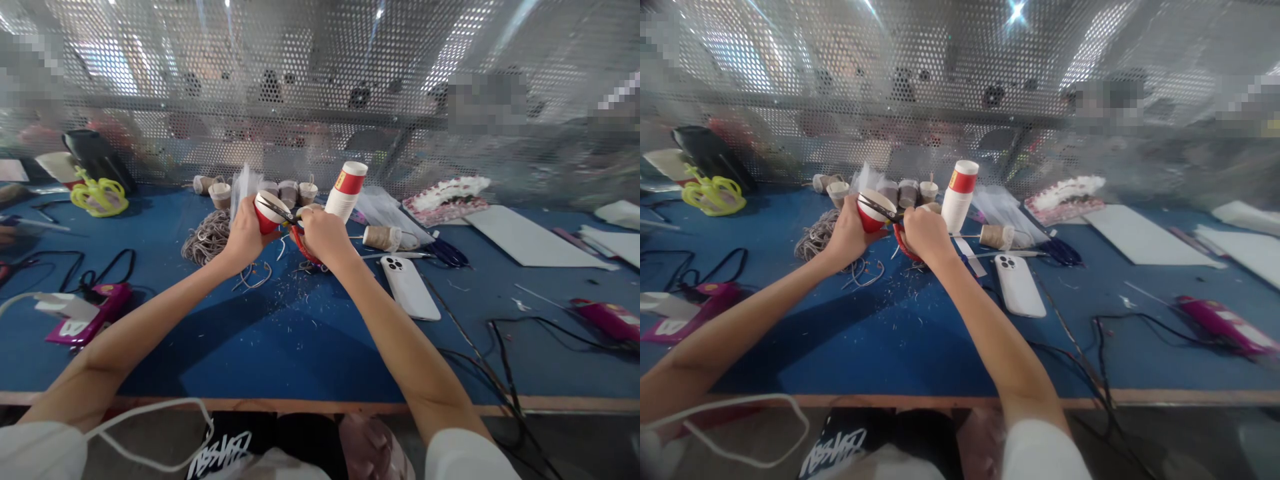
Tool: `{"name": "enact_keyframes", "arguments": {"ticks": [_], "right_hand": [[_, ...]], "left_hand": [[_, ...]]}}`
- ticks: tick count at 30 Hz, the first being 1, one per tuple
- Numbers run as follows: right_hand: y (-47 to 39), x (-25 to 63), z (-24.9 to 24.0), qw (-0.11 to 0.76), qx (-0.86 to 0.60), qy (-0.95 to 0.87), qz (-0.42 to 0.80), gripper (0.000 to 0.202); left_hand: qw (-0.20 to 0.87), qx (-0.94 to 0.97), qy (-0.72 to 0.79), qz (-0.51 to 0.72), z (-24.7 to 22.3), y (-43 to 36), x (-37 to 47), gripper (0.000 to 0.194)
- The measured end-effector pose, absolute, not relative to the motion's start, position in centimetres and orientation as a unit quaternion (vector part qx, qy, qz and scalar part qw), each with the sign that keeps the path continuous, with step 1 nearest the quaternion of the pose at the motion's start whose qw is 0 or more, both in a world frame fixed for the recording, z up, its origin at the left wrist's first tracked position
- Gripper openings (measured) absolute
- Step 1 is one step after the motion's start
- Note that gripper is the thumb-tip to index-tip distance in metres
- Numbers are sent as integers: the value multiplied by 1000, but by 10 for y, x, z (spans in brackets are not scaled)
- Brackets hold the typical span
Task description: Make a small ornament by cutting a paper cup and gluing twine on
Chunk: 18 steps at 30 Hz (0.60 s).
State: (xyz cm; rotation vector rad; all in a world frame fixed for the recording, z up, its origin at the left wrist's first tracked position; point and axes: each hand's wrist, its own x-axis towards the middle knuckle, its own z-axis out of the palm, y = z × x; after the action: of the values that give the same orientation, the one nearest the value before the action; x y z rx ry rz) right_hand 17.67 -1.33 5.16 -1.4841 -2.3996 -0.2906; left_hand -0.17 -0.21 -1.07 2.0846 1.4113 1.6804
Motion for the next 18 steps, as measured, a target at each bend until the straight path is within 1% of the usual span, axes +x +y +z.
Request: {"name": "enact_keyframes", "arguments": {"ticks": [5, 8, 15, 18], "right_hand": [[-11, 181, 55, 222, -540, -809, -72, 30], [-11, 185, 60, 233, -554, -798, -55, 32], [-11, 193, 65, 178, -535, -818, -115, 45], [-10, 193, 64, 144, -530, -824, -138, 46]], "left_hand": [[55, 684, 471, 554, -7, -3, -1, 71], [50, 683, 466, 560, -9, -1, 0, 72], [57, 699, 447, 555, -18, 6, -1, 66], [41, 705, 434, 559, -18, 7, -1, 65]]}}
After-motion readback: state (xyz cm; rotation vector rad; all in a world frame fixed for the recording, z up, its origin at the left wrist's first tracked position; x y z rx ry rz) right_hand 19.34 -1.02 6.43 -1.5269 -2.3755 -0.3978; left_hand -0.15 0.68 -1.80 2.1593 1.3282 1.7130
